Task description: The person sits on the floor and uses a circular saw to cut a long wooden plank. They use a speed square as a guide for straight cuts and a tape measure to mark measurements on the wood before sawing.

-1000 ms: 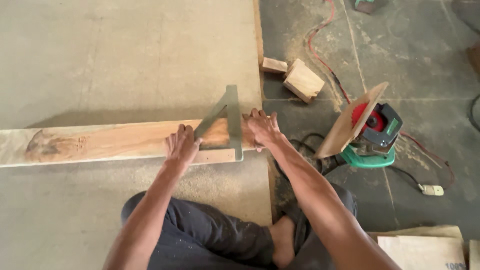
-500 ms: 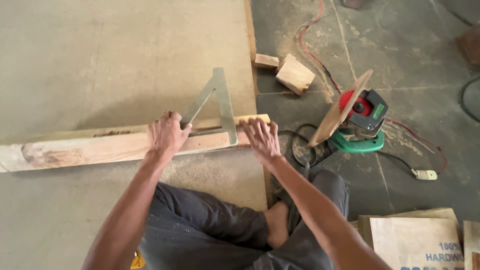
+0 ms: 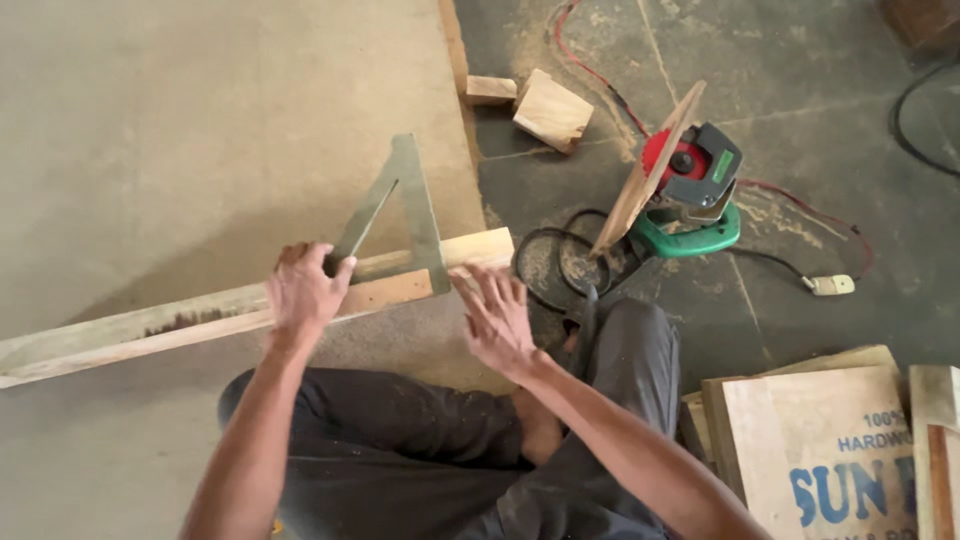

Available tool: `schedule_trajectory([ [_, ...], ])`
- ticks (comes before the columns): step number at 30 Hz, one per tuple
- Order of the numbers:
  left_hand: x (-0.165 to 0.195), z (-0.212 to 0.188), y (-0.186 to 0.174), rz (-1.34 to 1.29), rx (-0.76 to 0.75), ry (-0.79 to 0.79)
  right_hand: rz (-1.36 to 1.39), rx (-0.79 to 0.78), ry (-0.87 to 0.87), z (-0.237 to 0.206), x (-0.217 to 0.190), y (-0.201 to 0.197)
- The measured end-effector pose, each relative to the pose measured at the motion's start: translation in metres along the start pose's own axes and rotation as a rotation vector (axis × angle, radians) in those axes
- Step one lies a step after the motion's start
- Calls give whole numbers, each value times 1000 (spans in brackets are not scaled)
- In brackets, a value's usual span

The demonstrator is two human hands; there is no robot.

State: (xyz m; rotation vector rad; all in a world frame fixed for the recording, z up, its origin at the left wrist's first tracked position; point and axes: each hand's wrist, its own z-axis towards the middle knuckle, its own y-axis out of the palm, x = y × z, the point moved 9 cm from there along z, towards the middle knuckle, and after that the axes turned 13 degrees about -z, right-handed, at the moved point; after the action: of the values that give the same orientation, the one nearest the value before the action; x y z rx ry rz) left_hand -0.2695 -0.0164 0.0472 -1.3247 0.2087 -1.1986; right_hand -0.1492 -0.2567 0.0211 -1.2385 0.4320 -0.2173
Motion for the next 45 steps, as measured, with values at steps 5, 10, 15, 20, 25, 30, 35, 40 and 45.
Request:
schedule_trajectory([
  [5,-14,-3,6,-107,-12,-113,-1,-31,-190,22,-74,-5],
  [10,-20,-2,7,-108,-15,-58,-217,-187,-150,95,-102,20],
  [15,-45,1,20,-196,-133,-188,-173,-189,-160,110,-103,29],
  [20,-54,4,16,-307,-126,-176,-209,-213,-147,110,-104,41],
  [25,-55,3,14,-342,-135,-237,-195,-198,-157,112,-106,38],
  [30,-48,4,9,-351,-115,-213,-200,-264,-170,111,-106,36],
  [35,-54,5,12,-330,-121,-228,-208,-305,-183,113,-107,39],
  [40,-58,4,17,-301,-131,-229,-211,-294,-184,111,-106,41],
  [45,-61,3,17,-297,-131,-232,-197,-267,-177,110,-106,38],
])
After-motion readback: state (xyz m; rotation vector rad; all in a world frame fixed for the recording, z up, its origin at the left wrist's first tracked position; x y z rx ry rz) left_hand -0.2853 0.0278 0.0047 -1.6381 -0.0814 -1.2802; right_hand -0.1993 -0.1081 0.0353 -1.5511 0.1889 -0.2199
